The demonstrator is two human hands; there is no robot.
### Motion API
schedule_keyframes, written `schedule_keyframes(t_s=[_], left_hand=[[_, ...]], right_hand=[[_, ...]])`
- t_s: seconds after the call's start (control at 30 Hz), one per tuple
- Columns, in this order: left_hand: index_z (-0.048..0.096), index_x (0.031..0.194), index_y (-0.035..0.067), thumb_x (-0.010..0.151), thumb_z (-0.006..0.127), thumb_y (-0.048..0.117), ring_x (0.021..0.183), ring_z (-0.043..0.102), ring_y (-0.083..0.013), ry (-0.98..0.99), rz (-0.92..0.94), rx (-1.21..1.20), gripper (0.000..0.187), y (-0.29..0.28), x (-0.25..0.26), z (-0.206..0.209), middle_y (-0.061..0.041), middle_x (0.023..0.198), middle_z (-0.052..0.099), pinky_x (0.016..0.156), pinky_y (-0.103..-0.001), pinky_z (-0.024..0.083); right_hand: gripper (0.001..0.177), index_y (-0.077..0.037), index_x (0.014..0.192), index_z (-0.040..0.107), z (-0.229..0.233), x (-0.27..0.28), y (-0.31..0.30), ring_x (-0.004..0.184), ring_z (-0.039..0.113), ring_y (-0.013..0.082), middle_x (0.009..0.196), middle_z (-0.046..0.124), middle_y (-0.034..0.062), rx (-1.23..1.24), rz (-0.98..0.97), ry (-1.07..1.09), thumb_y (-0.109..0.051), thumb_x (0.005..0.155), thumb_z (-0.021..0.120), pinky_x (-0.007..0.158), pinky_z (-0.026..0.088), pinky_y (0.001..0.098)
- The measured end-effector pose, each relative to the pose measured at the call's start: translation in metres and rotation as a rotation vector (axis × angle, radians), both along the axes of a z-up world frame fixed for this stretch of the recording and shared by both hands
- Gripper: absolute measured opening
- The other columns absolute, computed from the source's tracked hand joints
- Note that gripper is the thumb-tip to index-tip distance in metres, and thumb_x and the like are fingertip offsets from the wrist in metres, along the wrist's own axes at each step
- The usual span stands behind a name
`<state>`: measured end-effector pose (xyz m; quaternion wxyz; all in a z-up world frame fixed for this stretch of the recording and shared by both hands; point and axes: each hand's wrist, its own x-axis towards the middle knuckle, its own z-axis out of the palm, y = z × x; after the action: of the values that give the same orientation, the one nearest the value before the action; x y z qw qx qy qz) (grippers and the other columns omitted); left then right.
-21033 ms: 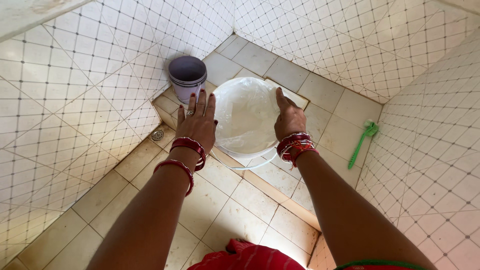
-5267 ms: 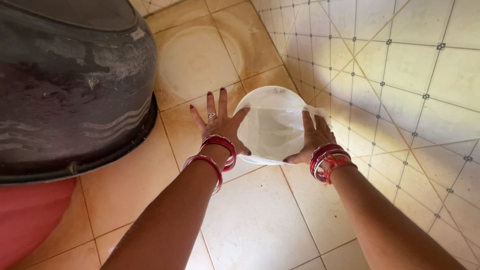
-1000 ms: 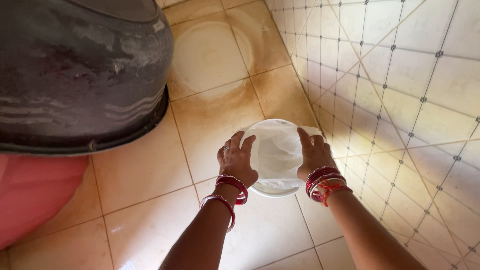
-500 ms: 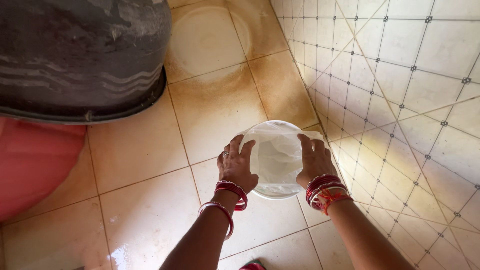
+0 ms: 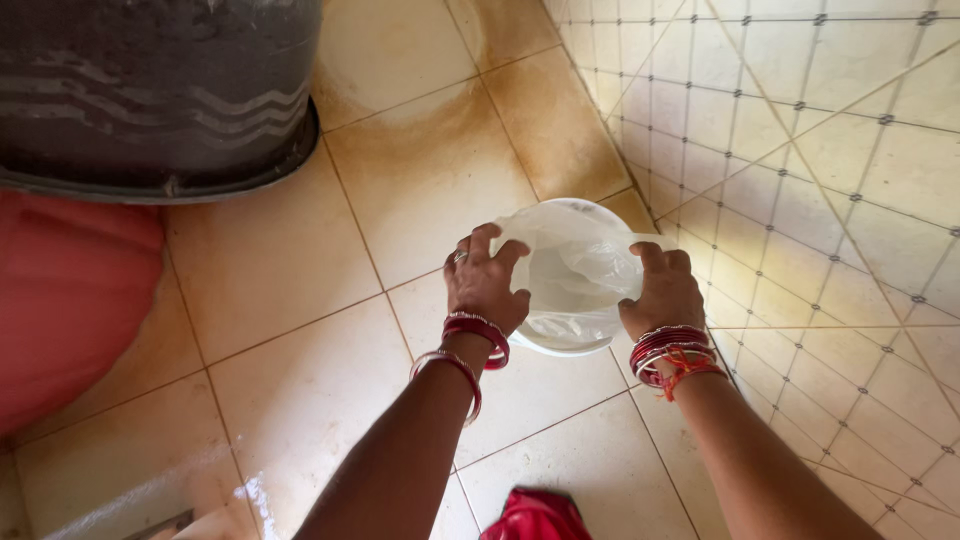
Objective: The person carries a white bucket with a plastic bag into a tiled bathroom and places it on the floor. They then use their hands to wipe the tiled floor near the drain, moving small debris toward the drain.
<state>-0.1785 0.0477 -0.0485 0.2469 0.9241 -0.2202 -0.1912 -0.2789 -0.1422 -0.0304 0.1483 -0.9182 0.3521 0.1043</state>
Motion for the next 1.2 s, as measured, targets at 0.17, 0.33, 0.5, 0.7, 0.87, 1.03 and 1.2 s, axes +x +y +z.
schedule_keyframes(t_s=[0.17,0.33,0.5,0.7,0.87,1.03,1.2], left_hand=[[0.052,0.141,0.019,0.065,0.075,-0.006,0.139,0.035,-0.0397,0.089,0.13,-0.004,0.083,-0.006,-0.014,-0.007,-0.008,0.154,0.032,0.112,-0.045,0.039],[0.048,0.145,0.008,0.065,0.068,-0.012,0.13,0.044,-0.0417,0.113,0.164,-0.041,0.085,-0.008,-0.026,-0.013,-0.008,0.15,0.038,0.114,-0.042,0.042],[0.047,0.145,0.008,0.064,0.067,-0.011,0.127,0.044,-0.0428,0.084,0.086,-0.064,0.085,-0.011,-0.079,0.0,-0.01,0.15,0.038,0.112,-0.044,0.042],[0.046,0.147,0.008,0.062,0.066,-0.014,0.129,0.043,-0.0394,0.133,0.01,-0.042,0.089,-0.02,-0.119,0.006,-0.007,0.152,0.037,0.114,-0.043,0.04],[0.044,0.148,0.01,0.063,0.068,-0.011,0.133,0.042,-0.037,0.169,-0.027,0.005,0.091,-0.017,-0.124,0.004,-0.006,0.152,0.036,0.117,-0.042,0.039],[0.057,0.134,0.014,0.072,0.074,0.008,0.144,0.029,-0.0351,0.017,-0.017,0.093,0.065,-0.005,-0.132,0.007,-0.012,0.154,0.032,0.117,-0.058,0.027],[0.072,0.106,0.015,0.097,0.062,0.011,0.142,0.046,-0.0293,-0.309,-0.24,0.035,0.014,0.007,-0.162,0.0,-0.011,0.145,0.054,0.125,-0.059,0.026]], right_hand=[[0.098,-0.026,0.15,0.039,-0.018,0.0,0.001,0.117,0.061,0.0376,0.133,0.051,0.0158,0.039,-0.076,0.0,0.002,0.066,0.081,0.101,0.053,0.0443],[0.094,-0.027,0.151,0.04,-0.029,-0.018,0.0,0.117,0.062,0.0396,0.131,0.055,0.0155,0.073,-0.114,-0.086,0.012,0.071,0.07,0.101,0.053,0.0469],[0.097,-0.02,0.151,0.038,-0.013,-0.087,0.004,0.114,0.062,0.0398,0.128,0.054,0.0196,0.01,-0.145,-0.109,0.01,0.065,0.072,0.097,0.056,0.047],[0.102,-0.021,0.153,0.033,-0.007,-0.136,0.012,0.109,0.064,0.0409,0.126,0.053,0.0189,0.016,-0.241,-0.021,0.005,0.065,0.077,0.095,0.056,0.0482],[0.102,-0.023,0.153,0.032,-0.013,-0.149,0.02,0.107,0.066,0.0388,0.128,0.052,0.0176,0.09,-0.289,0.029,0.004,0.066,0.079,0.094,0.058,0.0455],[0.089,-0.02,0.145,0.047,-0.004,-0.155,0.019,0.097,0.071,0.0302,0.125,0.056,0.0145,0.132,-0.303,-0.059,-0.001,0.066,0.082,0.091,0.059,0.0418],[0.028,-0.02,0.104,0.077,0.017,-0.156,0.009,0.089,0.073,0.023,0.106,0.072,0.0031,0.044,-0.247,-0.205,-0.006,0.08,0.077,0.08,0.06,0.0407]])
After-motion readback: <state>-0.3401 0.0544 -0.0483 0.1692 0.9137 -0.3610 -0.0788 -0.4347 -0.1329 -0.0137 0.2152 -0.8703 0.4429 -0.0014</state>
